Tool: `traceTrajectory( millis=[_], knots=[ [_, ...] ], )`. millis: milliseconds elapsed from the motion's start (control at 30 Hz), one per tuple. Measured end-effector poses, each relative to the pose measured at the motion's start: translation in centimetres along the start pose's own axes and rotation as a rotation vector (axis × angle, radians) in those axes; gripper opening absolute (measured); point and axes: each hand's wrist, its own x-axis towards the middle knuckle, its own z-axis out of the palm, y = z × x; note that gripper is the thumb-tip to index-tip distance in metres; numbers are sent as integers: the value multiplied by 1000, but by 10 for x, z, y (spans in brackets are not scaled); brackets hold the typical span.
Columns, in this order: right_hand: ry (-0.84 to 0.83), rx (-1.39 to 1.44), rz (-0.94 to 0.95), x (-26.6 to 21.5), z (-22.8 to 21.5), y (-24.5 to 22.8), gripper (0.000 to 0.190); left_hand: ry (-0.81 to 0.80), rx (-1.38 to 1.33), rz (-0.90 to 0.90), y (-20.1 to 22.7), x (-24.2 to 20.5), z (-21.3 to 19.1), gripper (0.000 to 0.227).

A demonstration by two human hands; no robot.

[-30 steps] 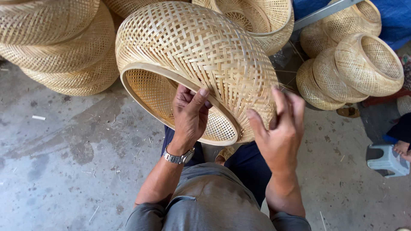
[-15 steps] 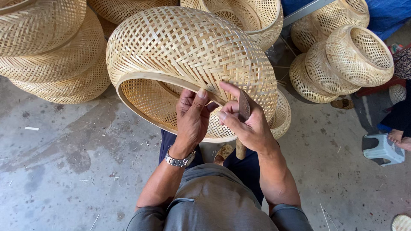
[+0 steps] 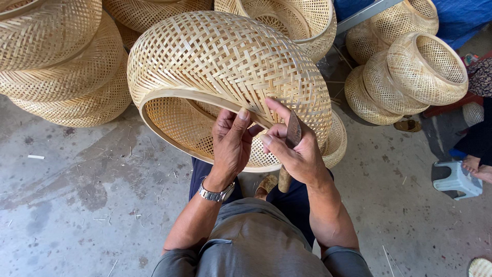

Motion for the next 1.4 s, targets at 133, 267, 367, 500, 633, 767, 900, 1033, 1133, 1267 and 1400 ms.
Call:
traceTrajectory(
  millis=[133,267,367,500,633,767,900,1033,1133,1267,1400],
  knots=[
    [-5,-1,6,1,-2,-1,66,7,15,-2,1,1,1,22],
    [-19,-76,8,0,-6,-2,66,6,38,7,1,1,1,22],
    [-32,-82,13,0,-6,-1,65,1,34,6,2,1,-1,21],
    [-72,-42,28,-1,-7,-1,67,-21,16,12,3,2,0,20],
    [-76,24,124,-2,-10,-4,67,-24,31,20,6,1,0,20],
    [-89,62,117,-4,-11,-4,68,-36,24,38,7,3,-1,19],
    [-84,28,138,-5,-9,-2,68,-31,34,23,8,3,-2,20],
    [-108,61,107,-5,-11,-2,68,-42,42,32,8,3,-1,19],
    [-115,66,151,-5,-14,-3,69,-27,74,45,7,2,2,20],
    [-155,96,164,-3,-16,-6,70,-17,163,128,1,3,7,22],
    [-206,29,188,3,-19,-16,71,63,105,111,-8,3,16,19]
  ],
)
